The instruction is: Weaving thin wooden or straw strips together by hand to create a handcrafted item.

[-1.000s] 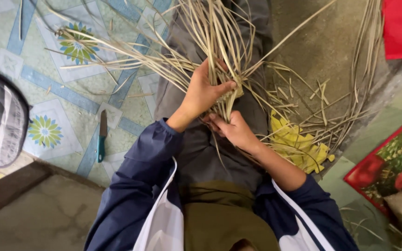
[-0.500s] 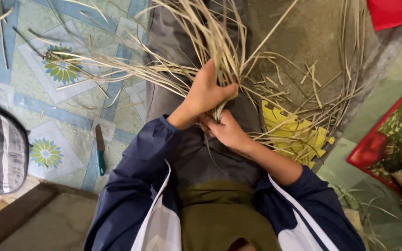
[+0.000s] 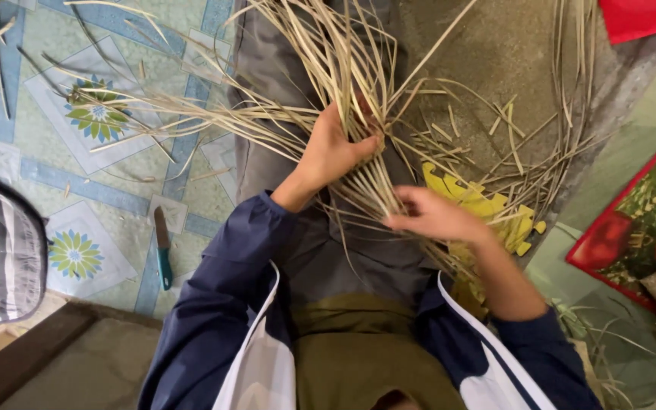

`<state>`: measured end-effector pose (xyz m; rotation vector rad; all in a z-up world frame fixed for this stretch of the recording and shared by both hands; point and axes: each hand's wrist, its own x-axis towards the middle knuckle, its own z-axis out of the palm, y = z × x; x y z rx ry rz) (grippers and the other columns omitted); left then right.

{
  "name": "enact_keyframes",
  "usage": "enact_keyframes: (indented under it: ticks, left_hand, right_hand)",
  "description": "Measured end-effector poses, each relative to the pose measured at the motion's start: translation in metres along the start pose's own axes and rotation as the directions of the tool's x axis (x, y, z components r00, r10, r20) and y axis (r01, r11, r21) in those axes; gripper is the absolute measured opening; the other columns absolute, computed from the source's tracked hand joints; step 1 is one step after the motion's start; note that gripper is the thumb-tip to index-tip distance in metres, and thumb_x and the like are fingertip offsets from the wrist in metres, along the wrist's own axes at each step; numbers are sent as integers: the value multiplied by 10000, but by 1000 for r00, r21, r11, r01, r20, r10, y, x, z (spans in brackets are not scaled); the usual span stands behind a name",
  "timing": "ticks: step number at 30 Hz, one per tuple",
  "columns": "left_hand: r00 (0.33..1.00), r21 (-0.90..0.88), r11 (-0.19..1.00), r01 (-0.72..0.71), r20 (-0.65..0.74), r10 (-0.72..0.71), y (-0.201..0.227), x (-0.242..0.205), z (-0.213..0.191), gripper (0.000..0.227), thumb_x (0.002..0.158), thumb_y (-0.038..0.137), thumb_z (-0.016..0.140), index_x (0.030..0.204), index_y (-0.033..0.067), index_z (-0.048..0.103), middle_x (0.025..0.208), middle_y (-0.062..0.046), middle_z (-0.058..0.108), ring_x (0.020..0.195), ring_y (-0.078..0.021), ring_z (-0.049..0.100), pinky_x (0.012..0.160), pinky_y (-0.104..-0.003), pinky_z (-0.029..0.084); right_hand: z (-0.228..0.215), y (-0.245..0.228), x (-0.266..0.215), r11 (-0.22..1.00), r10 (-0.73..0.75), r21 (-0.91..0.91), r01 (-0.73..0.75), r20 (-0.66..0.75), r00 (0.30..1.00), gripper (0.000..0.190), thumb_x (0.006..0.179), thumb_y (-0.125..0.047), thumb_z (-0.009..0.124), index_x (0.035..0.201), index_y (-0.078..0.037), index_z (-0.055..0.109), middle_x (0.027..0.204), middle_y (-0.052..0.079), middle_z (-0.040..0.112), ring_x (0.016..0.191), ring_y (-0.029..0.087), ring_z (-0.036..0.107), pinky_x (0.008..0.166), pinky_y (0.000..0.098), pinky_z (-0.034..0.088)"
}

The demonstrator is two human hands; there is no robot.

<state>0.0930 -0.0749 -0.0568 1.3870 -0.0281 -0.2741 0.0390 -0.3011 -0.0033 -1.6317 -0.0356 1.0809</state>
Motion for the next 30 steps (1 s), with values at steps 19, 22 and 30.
enact_keyframes:
  ticks: [19, 22, 30]
  left_hand:
    - [999, 54, 998, 20, -37, -18, 32, -3, -5, 549, 766, 32, 822, 1250, 41, 564, 956, -103, 716, 887, -206, 733, 807, -326, 629]
    - [997, 52, 999, 18, -72, -14, 30, -3, -2, 552, 751, 71, 852, 1233, 74, 582, 922, -154, 736, 917, -269, 761, 799, -386, 631]
    - [993, 51, 998, 25, -118, -19, 28, -7, -2, 609, 730, 50, 844, 1271, 133, 576, 861, -71, 744, 823, -157, 739, 784, -324, 621]
  right_hand:
    - [-49, -69, 74, 773, -527, -509, 379, -182, 830, 224, 822, 76, 833, 962, -41, 703, 861, 73, 663, 681, 166, 585, 610, 269, 490]
    - [-43, -50, 71, 764, -573, -505, 403, -244, 782, 222, 811, -3, 898, 981, -65, 768, 822, 50, 700, 637, 169, 619, 574, 284, 512]
    - [-18, -61, 62, 638, -675, -627, 447, -177, 716, 107, 929, -16, 792, 1027, -53, 771, 916, 91, 705, 762, 295, 709, 631, 353, 578]
